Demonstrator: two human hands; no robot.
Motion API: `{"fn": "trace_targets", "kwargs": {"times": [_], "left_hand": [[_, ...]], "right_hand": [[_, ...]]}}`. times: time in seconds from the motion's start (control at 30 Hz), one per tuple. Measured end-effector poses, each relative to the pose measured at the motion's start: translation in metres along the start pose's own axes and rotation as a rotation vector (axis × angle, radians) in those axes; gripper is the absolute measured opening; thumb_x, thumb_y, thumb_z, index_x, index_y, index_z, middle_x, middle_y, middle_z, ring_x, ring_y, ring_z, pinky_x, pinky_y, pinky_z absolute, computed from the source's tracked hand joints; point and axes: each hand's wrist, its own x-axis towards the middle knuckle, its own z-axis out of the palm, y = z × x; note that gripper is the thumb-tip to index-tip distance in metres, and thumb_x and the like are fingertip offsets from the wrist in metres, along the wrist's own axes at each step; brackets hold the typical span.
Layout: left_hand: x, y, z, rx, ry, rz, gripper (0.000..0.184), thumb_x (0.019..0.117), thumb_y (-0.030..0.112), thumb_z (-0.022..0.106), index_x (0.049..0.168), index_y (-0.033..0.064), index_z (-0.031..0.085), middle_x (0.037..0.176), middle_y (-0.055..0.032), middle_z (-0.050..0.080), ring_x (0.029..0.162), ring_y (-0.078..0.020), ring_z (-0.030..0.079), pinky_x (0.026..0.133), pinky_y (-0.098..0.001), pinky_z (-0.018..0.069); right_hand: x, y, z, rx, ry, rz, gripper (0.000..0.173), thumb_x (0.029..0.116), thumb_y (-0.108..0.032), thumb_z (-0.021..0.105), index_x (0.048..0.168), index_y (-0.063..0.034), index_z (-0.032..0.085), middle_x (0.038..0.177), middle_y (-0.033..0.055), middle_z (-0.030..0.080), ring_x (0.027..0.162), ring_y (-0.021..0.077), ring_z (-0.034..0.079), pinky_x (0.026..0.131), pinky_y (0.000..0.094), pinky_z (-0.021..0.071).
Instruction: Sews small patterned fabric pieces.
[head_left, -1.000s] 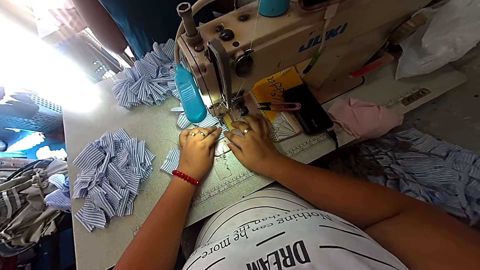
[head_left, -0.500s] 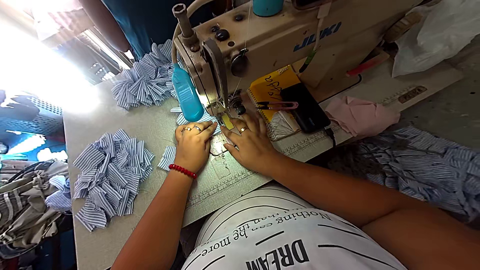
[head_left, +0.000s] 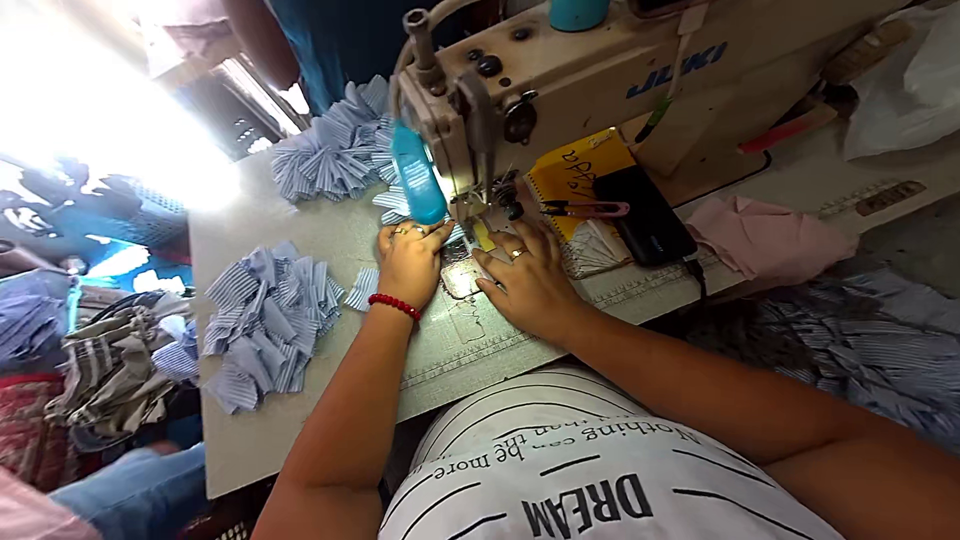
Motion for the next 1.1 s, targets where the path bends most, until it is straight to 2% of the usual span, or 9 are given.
{"fn": "trace_targets", "kwargs": {"times": [0.2,0.27,0.37,0.5,0.6,0.73,0.87,0.97,1.1], "left_hand": [[-0.064,-0.013,-0.046,-0.114,0.216,-0.332,0.029,0.1046,0.016,0.053,0.126,0.0036,0.069,0.125,-0.0176,0.068,0.119,-0.0350,0.063,0.102,-0.0538,0.0490],[-0.083,-0.014,-0.054,-0.053,0.175,-0.495,0.038,0.1017,0.031,0.062,0.121,-0.0008,0.067,0.118,-0.0228,0.066,0.109,-0.0390,0.064,0.094,-0.0565,0.0516],[-0.092,-0.011,-0.042,0.108,0.083,-0.484,0.046,0.0983,0.040,0.066,0.116,-0.0027,0.071,0.118,-0.0256,0.068,0.115,-0.0437,0.064,0.099,-0.0603,0.0497],[-0.094,-0.007,-0.036,0.226,0.109,-0.424,0.025,0.1021,0.016,0.057,0.112,0.0032,0.077,0.110,-0.0200,0.074,0.108,-0.0392,0.069,0.092,-0.0552,0.0548],[-0.090,0.009,-0.059,-0.069,0.099,-0.561,0.028,0.1050,0.012,0.053,0.121,0.0043,0.074,0.114,-0.0183,0.073,0.109,-0.0338,0.070,0.097,-0.0511,0.0534],[-0.091,0.026,-0.071,-0.662,0.236,-0.590,0.025,0.0970,0.013,0.069,0.121,0.0041,0.071,0.101,-0.0106,0.074,0.083,-0.0161,0.069,0.078,-0.0363,0.0581],[-0.090,0.045,-0.071,-0.962,0.226,-0.522,0.039,0.0863,0.001,0.078,0.123,0.0054,0.067,0.092,-0.0036,0.074,0.079,-0.0098,0.070,0.074,-0.0280,0.0595],[-0.089,0.054,-0.072,-1.016,0.160,-0.470,0.043,0.0825,-0.002,0.079,0.122,0.0067,0.065,0.089,-0.0022,0.073,0.077,-0.0095,0.069,0.072,-0.0266,0.0592],[-0.085,0.064,-0.060,-1.025,0.150,-0.406,0.041,0.0815,0.000,0.081,0.119,0.0057,0.066,0.095,-0.0028,0.073,0.082,-0.0099,0.069,0.075,-0.0286,0.0597]], "right_hand": [[0.001,0.002,0.001,0.080,0.040,-0.017,0.043,0.1024,-0.042,0.050,0.131,-0.0187,0.071,0.145,0.0146,0.058,0.147,0.0442,0.035,0.117,0.0684,0.0249],[0.000,0.003,0.002,0.094,0.051,-0.025,0.041,0.1018,-0.041,0.051,0.128,-0.0181,0.072,0.143,0.0142,0.060,0.147,0.0431,0.036,0.117,0.0670,0.0263],[0.001,0.007,0.005,0.130,0.068,-0.051,0.042,0.1013,-0.041,0.050,0.127,-0.0175,0.073,0.141,0.0150,0.061,0.146,0.0435,0.037,0.116,0.0680,0.0278],[-0.001,0.009,0.009,0.170,0.112,-0.077,0.048,0.1018,-0.045,0.044,0.126,-0.0156,0.073,0.140,0.0193,0.061,0.145,0.0497,0.038,0.114,0.0724,0.0282],[-0.005,0.003,0.001,0.233,0.193,-0.114,0.046,0.1009,-0.041,0.047,0.119,-0.0103,0.076,0.131,0.0237,0.065,0.135,0.0536,0.047,0.108,0.0727,0.0338],[-0.009,-0.020,-0.020,0.503,0.166,-0.092,0.035,0.0998,-0.028,0.056,0.115,-0.0021,0.075,0.110,0.0190,0.072,0.105,0.0356,0.069,0.092,0.0546,0.0549],[-0.003,-0.038,-0.041,0.904,0.009,0.083,0.034,0.0974,-0.023,0.067,0.126,-0.0039,0.067,0.105,0.0085,0.073,0.094,0.0146,0.072,0.081,0.0333,0.0611],[0.002,-0.043,-0.047,1.031,-0.081,0.105,0.038,0.0954,-0.025,0.072,0.127,-0.0047,0.066,0.107,0.0083,0.072,0.093,0.0129,0.072,0.080,0.0315,0.0613],[0.000,-0.037,-0.038,1.112,-0.084,0.127,0.018,0.0963,-0.017,0.070,0.109,-0.0041,0.071,0.094,0.0062,0.072,0.077,0.0115,0.070,0.072,0.0322,0.0618]]}}
